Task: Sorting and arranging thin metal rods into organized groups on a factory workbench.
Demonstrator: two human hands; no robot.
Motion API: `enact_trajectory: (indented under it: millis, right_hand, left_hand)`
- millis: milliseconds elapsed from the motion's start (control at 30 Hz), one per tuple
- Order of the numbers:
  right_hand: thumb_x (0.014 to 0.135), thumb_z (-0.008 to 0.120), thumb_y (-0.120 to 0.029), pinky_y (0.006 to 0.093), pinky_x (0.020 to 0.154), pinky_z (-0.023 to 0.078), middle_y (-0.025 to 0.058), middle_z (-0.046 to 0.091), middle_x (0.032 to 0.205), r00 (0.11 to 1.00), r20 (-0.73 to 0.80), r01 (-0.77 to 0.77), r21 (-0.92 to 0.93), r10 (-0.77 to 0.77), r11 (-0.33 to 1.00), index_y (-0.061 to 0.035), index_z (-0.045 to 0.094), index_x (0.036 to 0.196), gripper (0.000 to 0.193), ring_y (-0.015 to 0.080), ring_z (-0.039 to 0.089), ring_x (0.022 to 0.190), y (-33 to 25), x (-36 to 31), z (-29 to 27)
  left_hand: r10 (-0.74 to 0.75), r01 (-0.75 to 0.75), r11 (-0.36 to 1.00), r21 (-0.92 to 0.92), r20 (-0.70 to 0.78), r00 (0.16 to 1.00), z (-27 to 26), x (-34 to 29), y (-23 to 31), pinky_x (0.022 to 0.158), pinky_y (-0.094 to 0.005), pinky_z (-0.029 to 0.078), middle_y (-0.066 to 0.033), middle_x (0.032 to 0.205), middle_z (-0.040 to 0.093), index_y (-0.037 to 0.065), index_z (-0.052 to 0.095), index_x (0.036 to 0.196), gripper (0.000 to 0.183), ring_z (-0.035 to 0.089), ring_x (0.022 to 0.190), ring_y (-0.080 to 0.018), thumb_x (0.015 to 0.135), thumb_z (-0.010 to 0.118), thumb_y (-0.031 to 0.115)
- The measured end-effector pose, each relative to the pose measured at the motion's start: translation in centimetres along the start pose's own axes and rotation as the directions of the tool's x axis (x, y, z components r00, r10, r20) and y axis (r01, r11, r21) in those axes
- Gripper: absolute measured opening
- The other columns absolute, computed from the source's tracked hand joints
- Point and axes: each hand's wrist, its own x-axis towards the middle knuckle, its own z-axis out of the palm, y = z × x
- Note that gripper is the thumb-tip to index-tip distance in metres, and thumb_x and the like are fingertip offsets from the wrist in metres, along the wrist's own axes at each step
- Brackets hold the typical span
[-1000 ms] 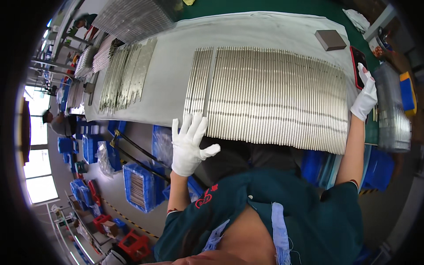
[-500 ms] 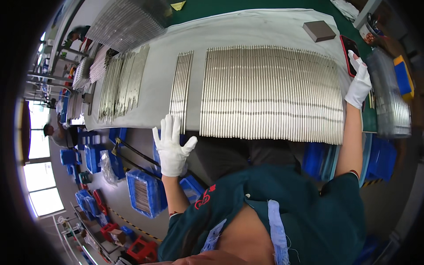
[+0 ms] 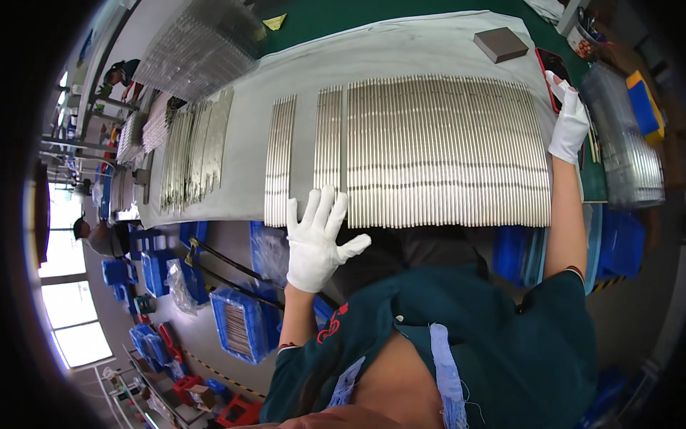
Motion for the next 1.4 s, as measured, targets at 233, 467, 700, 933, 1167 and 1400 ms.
enact_trajectory:
  millis: [233, 467, 700, 933, 1167, 1400]
  right_hand:
    - [0.110, 0.037, -0.040, 0.0266, 0.104, 0.045, 0.0110, 0.073, 0.122, 1.000, 0.007, 0.000, 0.039, 0.000, 0.999, 0.0047, 0.068, 0.124, 0.056, 0.0186, 0.068, 0.115, -0.4, -0.3, 0.2]
    - [0.110, 0.042, -0.035, 0.0270, 0.096, 0.049, 0.0092, 0.074, 0.119, 0.999, -0.043, 0.001, -0.044, -0.003, 0.999, 0.0034, 0.070, 0.121, 0.049, 0.0173, 0.069, 0.111, 0.4, -0.2, 0.3]
    - [0.109, 0.043, -0.036, 0.0301, 0.097, 0.049, 0.0109, 0.076, 0.113, 0.994, -0.108, 0.013, -0.093, -0.023, 0.996, 0.0006, 0.073, 0.117, 0.048, 0.0207, 0.070, 0.107, -1.1, -1.0, 0.8]
    - [0.109, 0.043, -0.040, 0.0276, 0.096, 0.048, 0.0085, 0.075, 0.114, 0.992, -0.126, -0.024, -0.217, -0.004, 0.976, -0.0009, 0.073, 0.119, 0.050, 0.0176, 0.069, 0.105, -1.1, -0.9, 0.6]
    - [0.109, 0.043, -0.040, 0.0279, 0.096, 0.048, 0.0083, 0.076, 0.114, 0.996, -0.047, 0.073, -0.033, -0.074, 0.997, -0.0027, 0.073, 0.118, 0.049, 0.0165, 0.069, 0.105, 1.2, -0.4, 0.2]
    - [0.109, 0.044, -0.039, 0.0281, 0.096, 0.048, 0.0089, 0.076, 0.114, 0.996, -0.086, 0.022, -0.103, -0.031, 0.994, -0.0015, 0.073, 0.118, 0.048, 0.0174, 0.069, 0.107, -0.4, -1.1, 0.8]
  left_hand:
    - [-0.117, 0.116, 0.991, 0.062, 0.014, 0.993, -0.2, -1.7, -1.5, 0.112, -0.0592, 0.031, -0.0212, 0.142, 0.055, -0.001, 0.051, 0.141, 0.088, 0.052, 0.129, -0.0384, 0.084, 0.066, 0.064]
    - [0.032, -0.032, 0.999, 0.008, -0.022, 0.999, 0.5, -0.3, 0.6, 0.107, -0.0610, 0.036, -0.0153, 0.135, 0.059, 0.002, 0.054, 0.137, 0.087, 0.054, 0.126, -0.0338, 0.080, 0.068, 0.067]
    - [0.045, -0.044, 0.999, 0.017, -0.031, 0.999, 0.7, -0.5, 0.5, 0.105, -0.0626, 0.037, -0.0161, 0.135, 0.059, 0.009, 0.055, 0.138, 0.083, 0.054, 0.126, -0.0351, 0.080, 0.068, 0.066]
    - [-0.068, 0.064, 0.988, 0.138, 0.023, 0.997, -0.7, -1.1, -0.8, 0.107, -0.0586, 0.034, -0.0194, 0.138, 0.055, 0.007, 0.055, 0.139, 0.081, 0.052, 0.125, -0.0389, 0.085, 0.061, 0.068]
    - [0.163, -0.162, 0.986, -0.049, 0.002, 0.987, 0.5, 2.3, 3.8, 0.103, -0.0619, 0.038, -0.0174, 0.137, 0.055, 0.010, 0.058, 0.136, 0.081, 0.052, 0.124, -0.0359, 0.080, 0.065, 0.068]
    - [0.159, -0.157, 0.985, -0.079, 0.023, 0.987, 0.6, 2.3, 3.8, 0.104, -0.0621, 0.036, -0.0129, 0.135, 0.056, 0.012, 0.059, 0.135, 0.076, 0.051, 0.124, -0.0339, 0.081, 0.067, 0.065]
